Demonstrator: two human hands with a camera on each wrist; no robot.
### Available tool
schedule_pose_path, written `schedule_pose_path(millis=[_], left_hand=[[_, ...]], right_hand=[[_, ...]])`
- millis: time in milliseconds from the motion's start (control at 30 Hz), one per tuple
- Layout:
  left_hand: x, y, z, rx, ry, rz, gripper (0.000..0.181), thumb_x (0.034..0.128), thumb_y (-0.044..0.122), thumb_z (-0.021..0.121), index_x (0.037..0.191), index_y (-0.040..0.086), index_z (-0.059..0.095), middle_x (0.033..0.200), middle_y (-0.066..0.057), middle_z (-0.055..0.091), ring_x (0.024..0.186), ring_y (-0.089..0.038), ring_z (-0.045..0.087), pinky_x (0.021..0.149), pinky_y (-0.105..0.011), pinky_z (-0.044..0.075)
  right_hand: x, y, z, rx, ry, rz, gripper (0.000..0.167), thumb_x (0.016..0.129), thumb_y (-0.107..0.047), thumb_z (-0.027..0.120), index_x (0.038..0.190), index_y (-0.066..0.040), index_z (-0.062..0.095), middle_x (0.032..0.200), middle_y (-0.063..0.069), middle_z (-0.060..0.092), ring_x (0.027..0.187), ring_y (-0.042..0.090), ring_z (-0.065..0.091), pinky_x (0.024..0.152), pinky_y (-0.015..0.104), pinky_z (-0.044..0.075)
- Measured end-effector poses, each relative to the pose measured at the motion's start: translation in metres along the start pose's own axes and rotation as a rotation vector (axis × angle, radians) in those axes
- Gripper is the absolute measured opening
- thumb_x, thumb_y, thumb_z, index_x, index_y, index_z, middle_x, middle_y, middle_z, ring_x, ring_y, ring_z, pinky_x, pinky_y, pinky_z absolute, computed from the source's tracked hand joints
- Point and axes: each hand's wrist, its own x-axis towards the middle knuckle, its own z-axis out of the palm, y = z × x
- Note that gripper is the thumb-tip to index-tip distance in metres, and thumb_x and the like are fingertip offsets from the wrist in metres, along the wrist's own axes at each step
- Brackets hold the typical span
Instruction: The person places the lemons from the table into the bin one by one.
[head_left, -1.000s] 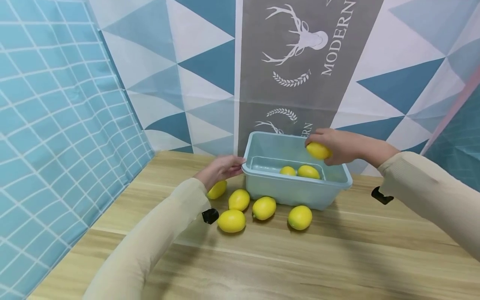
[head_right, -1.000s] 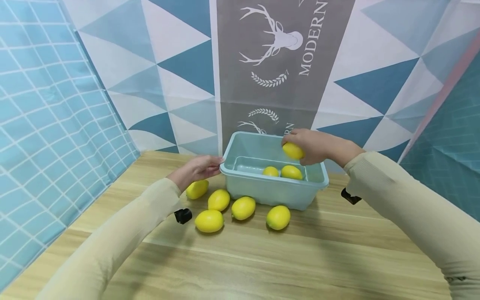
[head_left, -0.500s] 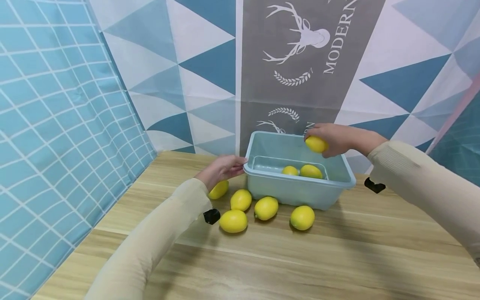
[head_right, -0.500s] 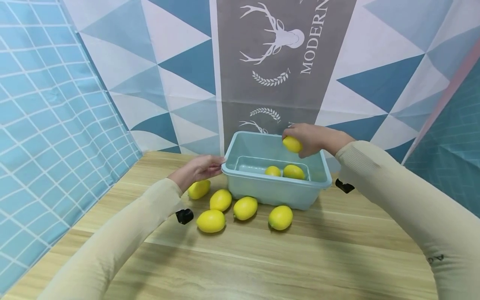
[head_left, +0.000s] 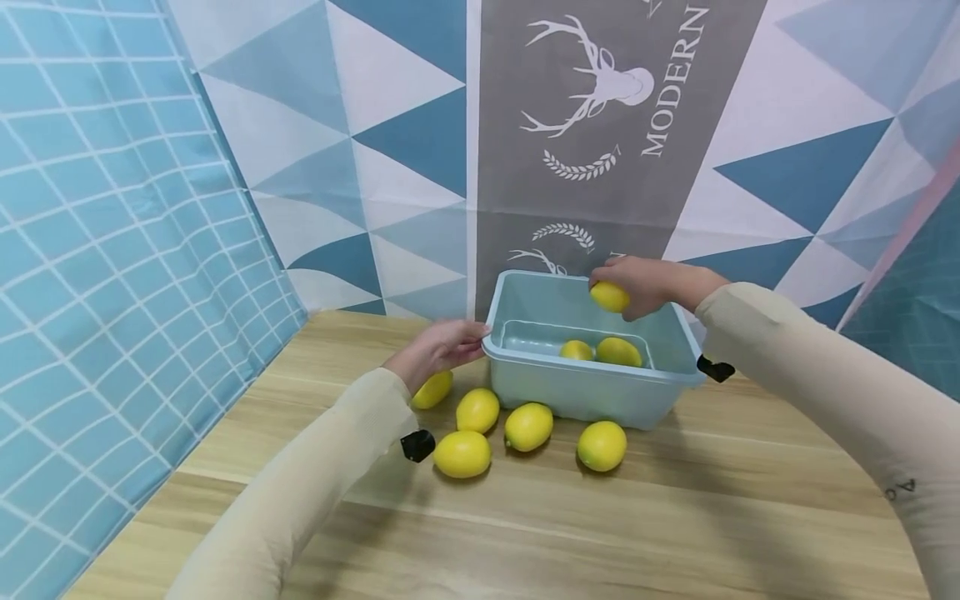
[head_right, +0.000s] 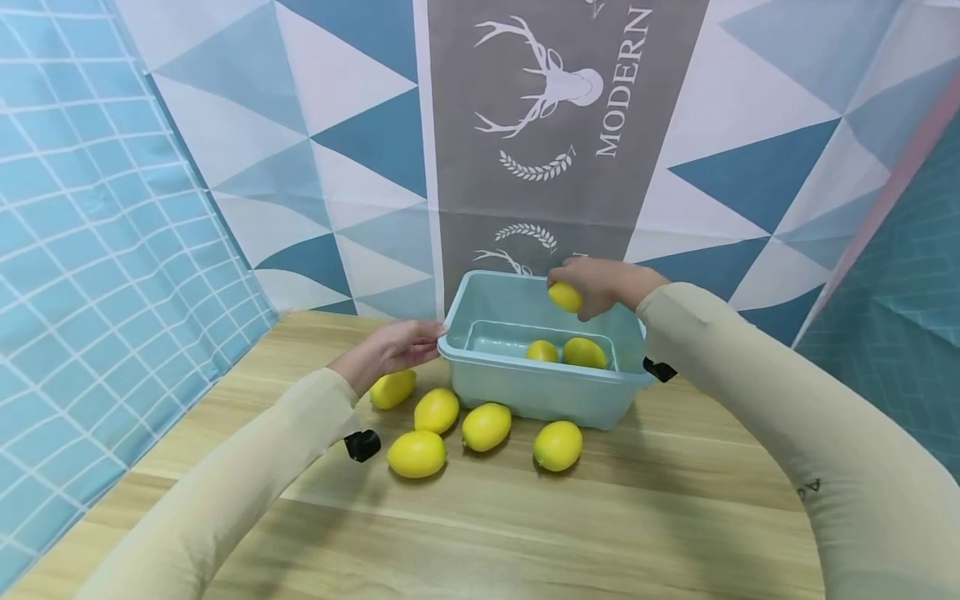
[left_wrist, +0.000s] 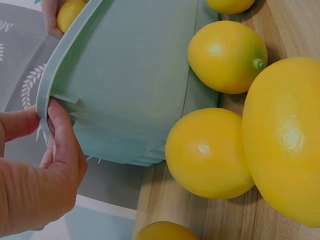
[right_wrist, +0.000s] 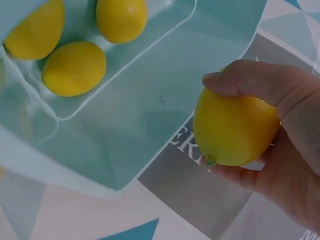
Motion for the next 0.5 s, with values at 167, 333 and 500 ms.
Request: schedule_pose_path(millis=[167, 333, 500], left_hand=[[0.001, 0.000, 0.000, -0.021, 0.016, -0.010, 0.038, 0.0927, 0.006, 0.059, 0.128, -0.005, 0.052, 0.096, -0.007, 0.056, 0.079, -0.011, 0.059, 0.072, -0.016, 0.057], [0.001, 0.000, 0.000, -0.022, 0.021, -0.020, 0.039, 0.0928, 0.006, 0.060, 0.130, -0.003, 0.052, 0.118, -0.013, 0.057, 0.081, -0.011, 0.059, 0.075, -0.016, 0.058], [0.000, -0.001, 0.000, -0.030, 0.021, -0.019, 0.037, 0.0929, 0.006, 0.059, 0.128, -0.003, 0.053, 0.117, -0.013, 0.057, 0.079, -0.010, 0.059, 0.068, -0.015, 0.057]], right_hand=[[0.007, 0.003, 0.004, 0.025, 0.026, -0.008, 0.057, 0.067, 0.004, 0.076, 0.119, -0.007, 0.056, 0.110, 0.014, 0.060, 0.101, 0.030, 0.052, 0.092, 0.054, 0.052], [0.015, 0.008, 0.012, 0.056, 0.011, 0.020, 0.058, 0.067, 0.003, 0.077, 0.120, -0.006, 0.055, 0.110, 0.015, 0.060, 0.100, 0.031, 0.052, 0.092, 0.055, 0.051], [0.024, 0.010, 0.021, 0.079, -0.026, 0.041, 0.058, 0.068, 0.001, 0.077, 0.121, -0.006, 0.055, 0.113, 0.016, 0.060, 0.101, 0.031, 0.052, 0.092, 0.054, 0.051]])
